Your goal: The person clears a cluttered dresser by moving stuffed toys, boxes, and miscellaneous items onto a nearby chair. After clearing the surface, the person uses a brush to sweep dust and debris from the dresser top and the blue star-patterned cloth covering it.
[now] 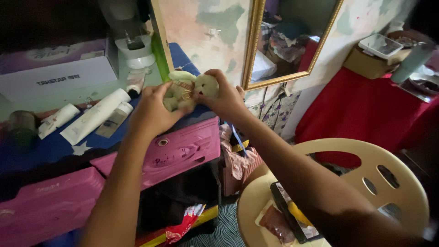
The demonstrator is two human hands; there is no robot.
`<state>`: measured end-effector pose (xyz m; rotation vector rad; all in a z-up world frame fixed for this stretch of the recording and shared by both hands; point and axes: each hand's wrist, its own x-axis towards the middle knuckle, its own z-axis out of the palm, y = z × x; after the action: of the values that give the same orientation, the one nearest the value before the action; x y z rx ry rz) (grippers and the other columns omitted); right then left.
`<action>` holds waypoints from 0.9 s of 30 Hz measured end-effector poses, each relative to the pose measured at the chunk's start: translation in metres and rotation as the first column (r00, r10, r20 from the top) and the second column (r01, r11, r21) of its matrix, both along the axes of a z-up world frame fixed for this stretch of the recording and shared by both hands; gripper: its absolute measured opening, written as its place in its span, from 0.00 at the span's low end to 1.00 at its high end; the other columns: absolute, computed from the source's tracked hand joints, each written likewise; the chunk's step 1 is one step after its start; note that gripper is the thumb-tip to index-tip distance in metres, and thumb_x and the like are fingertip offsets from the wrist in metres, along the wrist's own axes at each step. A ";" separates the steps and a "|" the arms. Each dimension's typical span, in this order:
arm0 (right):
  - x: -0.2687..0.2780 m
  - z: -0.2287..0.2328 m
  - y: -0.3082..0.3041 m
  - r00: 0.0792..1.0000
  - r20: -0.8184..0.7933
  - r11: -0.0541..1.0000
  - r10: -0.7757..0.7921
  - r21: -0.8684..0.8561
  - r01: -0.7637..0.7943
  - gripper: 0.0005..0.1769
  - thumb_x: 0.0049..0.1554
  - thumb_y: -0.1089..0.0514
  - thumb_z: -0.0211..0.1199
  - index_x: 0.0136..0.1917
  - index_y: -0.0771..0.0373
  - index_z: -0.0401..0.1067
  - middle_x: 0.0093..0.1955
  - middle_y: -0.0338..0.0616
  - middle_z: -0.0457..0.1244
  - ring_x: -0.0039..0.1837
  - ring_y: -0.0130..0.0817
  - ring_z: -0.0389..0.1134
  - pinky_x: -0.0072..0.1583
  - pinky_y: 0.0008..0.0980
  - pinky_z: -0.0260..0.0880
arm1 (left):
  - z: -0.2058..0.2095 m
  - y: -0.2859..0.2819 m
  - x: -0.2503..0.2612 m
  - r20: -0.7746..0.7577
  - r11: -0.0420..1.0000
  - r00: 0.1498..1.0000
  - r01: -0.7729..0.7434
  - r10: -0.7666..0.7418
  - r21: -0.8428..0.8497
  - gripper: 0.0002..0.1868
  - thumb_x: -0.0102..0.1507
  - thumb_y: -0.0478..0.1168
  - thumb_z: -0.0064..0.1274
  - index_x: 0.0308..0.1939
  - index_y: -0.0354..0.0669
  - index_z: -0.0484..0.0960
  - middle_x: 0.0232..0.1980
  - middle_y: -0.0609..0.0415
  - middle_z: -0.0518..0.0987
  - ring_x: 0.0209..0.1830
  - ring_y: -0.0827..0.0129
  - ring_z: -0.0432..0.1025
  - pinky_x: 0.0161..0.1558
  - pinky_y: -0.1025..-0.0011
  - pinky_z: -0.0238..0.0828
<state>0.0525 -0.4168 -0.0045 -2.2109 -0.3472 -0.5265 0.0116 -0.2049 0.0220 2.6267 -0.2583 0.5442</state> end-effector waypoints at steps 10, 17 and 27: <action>-0.031 -0.014 -0.055 0.912 0.184 0.567 0.367 0.733 -0.376 0.27 0.60 0.57 0.67 0.69 0.60 0.60 0.58 0.48 0.67 0.59 0.39 0.71 0.60 0.37 0.73 | 0.020 -0.062 -0.042 0.538 0.948 0.789 0.312 -0.298 0.068 0.34 0.54 0.39 0.72 0.63 0.41 0.77 0.66 0.38 0.70 0.67 0.42 0.65 0.66 0.53 0.63; -0.109 -0.044 -0.183 0.908 -0.105 0.452 0.405 0.886 -0.099 0.27 0.58 0.62 0.62 0.70 0.61 0.61 0.56 0.49 0.65 0.51 0.37 0.68 0.49 0.34 0.70 | -0.029 -0.163 -0.063 0.434 0.808 0.722 0.589 -0.539 0.023 0.26 0.54 0.38 0.69 0.55 0.40 0.80 0.64 0.36 0.72 0.66 0.41 0.66 0.66 0.52 0.64; -0.199 -0.179 -0.308 0.781 -0.611 0.763 0.130 0.564 0.314 0.27 0.58 0.55 0.65 0.69 0.57 0.65 0.59 0.42 0.66 0.57 0.29 0.70 0.56 0.31 0.75 | -0.227 -0.256 -0.091 -0.156 0.668 0.650 0.712 -0.743 -0.215 0.25 0.50 0.38 0.65 0.52 0.43 0.81 0.65 0.40 0.71 0.66 0.44 0.68 0.65 0.56 0.65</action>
<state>-0.1469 -0.7247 -0.1831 -1.5840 0.2889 0.0774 -0.0795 -0.4605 -0.2047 2.1491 -1.1055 -0.0370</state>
